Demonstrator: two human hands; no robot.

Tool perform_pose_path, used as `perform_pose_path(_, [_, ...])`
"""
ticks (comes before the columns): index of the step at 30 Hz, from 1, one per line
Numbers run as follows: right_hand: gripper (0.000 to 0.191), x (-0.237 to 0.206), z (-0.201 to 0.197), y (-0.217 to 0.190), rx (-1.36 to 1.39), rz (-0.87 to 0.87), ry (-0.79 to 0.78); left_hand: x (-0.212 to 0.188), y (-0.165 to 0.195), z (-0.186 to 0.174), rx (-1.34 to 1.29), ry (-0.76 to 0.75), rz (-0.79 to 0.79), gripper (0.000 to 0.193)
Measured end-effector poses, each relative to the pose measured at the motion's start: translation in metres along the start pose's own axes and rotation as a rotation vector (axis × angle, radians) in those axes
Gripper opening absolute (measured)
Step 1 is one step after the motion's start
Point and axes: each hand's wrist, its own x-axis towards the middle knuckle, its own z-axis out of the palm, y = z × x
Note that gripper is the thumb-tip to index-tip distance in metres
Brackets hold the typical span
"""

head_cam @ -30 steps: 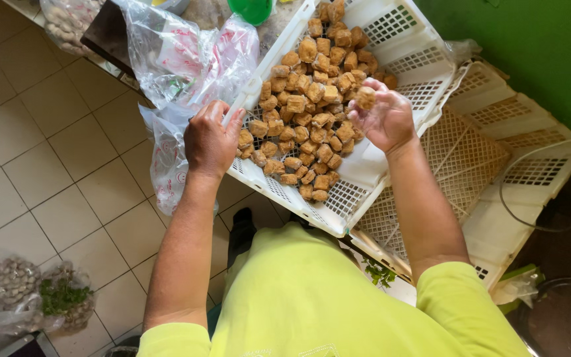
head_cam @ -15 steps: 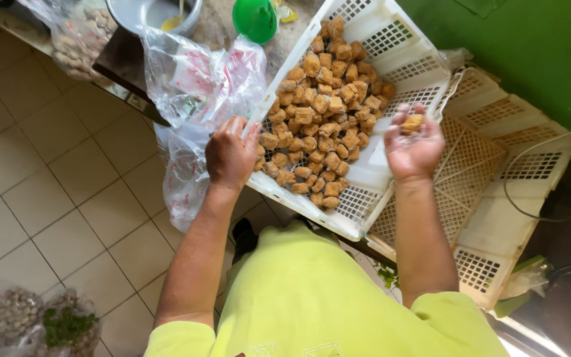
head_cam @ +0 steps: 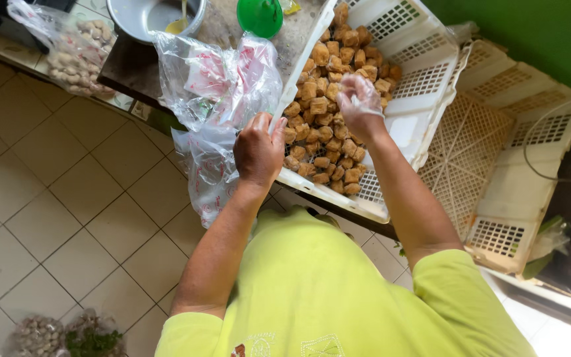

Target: The person holds a plastic bag open over a crate of fried tofu cubes and picks pieces one at a time from the crate into the bag, occasionally repositioning the crate and lifting the filled bag. At the end, the person pours meatballs from a blue colander into a plastic crate.

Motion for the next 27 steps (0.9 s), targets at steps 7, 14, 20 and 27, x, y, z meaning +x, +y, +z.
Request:
perform_pose_path(7, [0.079, -0.030, 0.025, 0.016, -0.771, 0.047, -0.163, 0.002, -0.009, -0.002, -0.054, -0.009, 0.059, 0.026])
perform_pose_path(14, [0.034, -0.036, 0.021, 0.015, -0.662, 0.354, -0.383, 0.003, -0.007, -0.001, -0.064, -0.068, 0.047, 0.026])
perform_pose_path(20, [0.030, -0.065, -0.002, 0.042, -0.714, 0.214, -0.511, 0.003, -0.001, 0.002, -0.051, -0.037, 0.039, 0.026])
perform_pose_path(27, [0.027, -0.030, -0.045, 0.073, -0.899, 0.290, -0.663, 0.003, 0.008, 0.004, -0.029, -0.026, -0.005, 0.027])
